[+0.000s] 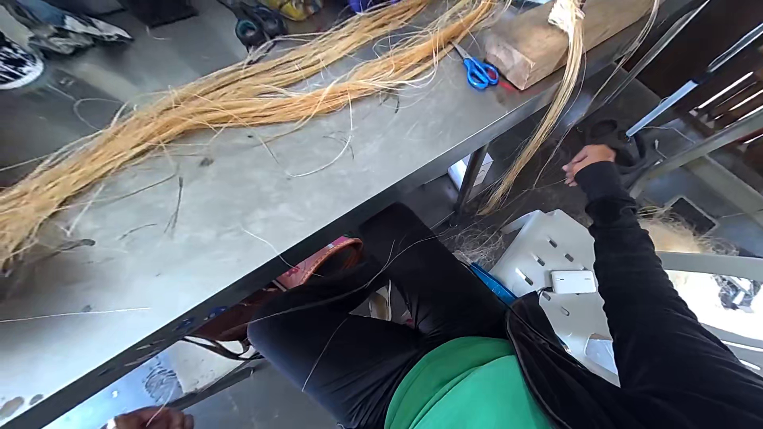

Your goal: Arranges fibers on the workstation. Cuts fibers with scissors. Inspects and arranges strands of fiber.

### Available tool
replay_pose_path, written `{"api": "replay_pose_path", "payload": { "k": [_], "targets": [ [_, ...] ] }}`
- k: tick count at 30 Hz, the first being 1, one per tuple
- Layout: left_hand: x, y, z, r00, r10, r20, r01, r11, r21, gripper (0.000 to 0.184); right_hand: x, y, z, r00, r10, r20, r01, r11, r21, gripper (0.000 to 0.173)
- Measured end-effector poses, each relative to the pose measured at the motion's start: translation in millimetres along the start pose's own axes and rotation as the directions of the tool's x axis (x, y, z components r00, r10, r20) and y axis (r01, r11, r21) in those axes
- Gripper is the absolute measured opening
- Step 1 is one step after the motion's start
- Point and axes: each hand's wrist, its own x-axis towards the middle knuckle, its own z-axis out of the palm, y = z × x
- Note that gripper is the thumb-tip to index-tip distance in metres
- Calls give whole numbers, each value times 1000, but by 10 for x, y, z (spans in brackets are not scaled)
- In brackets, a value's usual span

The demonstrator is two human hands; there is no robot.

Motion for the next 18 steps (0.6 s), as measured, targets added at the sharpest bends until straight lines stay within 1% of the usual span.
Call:
{"api": "replay_pose_path", "payload": {
  "k": [1,2,3,4,5,6,7,8,9,10,11,12,13,14,15,16,17,18],
  "targets": [
    [9,4,54,986,35,166,-38,999,12,45,-70,-8,121,988,-75,135,69,997,46,26],
    [-8,52,181,937,89,338,-102,995,19,44,-119,-24,246,946,-159,283,152,987,46,29],
    [-56,161,379,857,150,493,-181,983,16,39,-172,-80,352,879,-215,425,245,969,-18,37],
    [-118,303,630,763,204,614,-262,965,5,32,-243,-175,417,819,-242,520,347,931,-113,47],
    [-191,455,913,669,251,700,-341,940,-11,27,-330,-301,426,790,-246,562,417,887,-199,54],
    [-272,593,1199,592,287,753,-410,912,-25,25,-470,-453,362,782,-256,569,448,865,-226,57],
    [-354,710,1470,528,312,790,-470,882,-34,26,-650,-583,256,779,-319,540,473,864,-171,55],
    [-425,798,1726,472,338,814,-523,851,-50,27,-839,-661,133,742,-460,488,536,844,-19,50],
    [-487,864,1971,425,364,829,-571,818,-66,28,-1006,-697,18,634,-642,431,608,758,235,45],
    [-546,915,2211,387,396,833,-623,778,-80,26,-1148,-719,-36,474,-813,338,612,580,537,49],
    [-600,954,2449,352,434,829,-673,733,-97,23,-1313,-787,-52,311,-917,251,521,385,762,67],
    [-651,979,2682,326,469,821,-703,701,-121,20,-1538,-894,-67,195,-960,201,426,268,864,89],
    [-699,981,2896,304,495,814,-701,695,-160,18,-1785,-992,-50,154,-972,176,375,222,900,106],
    [-737,964,3079,277,509,815,-675,707,-213,16,-1948,-1055,28,114,-981,157,360,188,914,110],
    [-761,937,3224,251,506,825,-629,733,-259,16,-2010,-1081,178,79,-989,127,346,147,927,98],
    [-771,908,3329,233,487,842,-572,769,-286,18,-1983,-1084,406,58,-994,88,259,101,961,68],
    [-760,874,3389,218,453,865,-508,809,-296,22,-1861,-1053,696,41,-998,57,130,62,990,42],
    [-728,841,3402,202,425,883,-446,842,-303,27,-1735,-999,862,56,-991,124,78,128,989,20]
  ]
}}
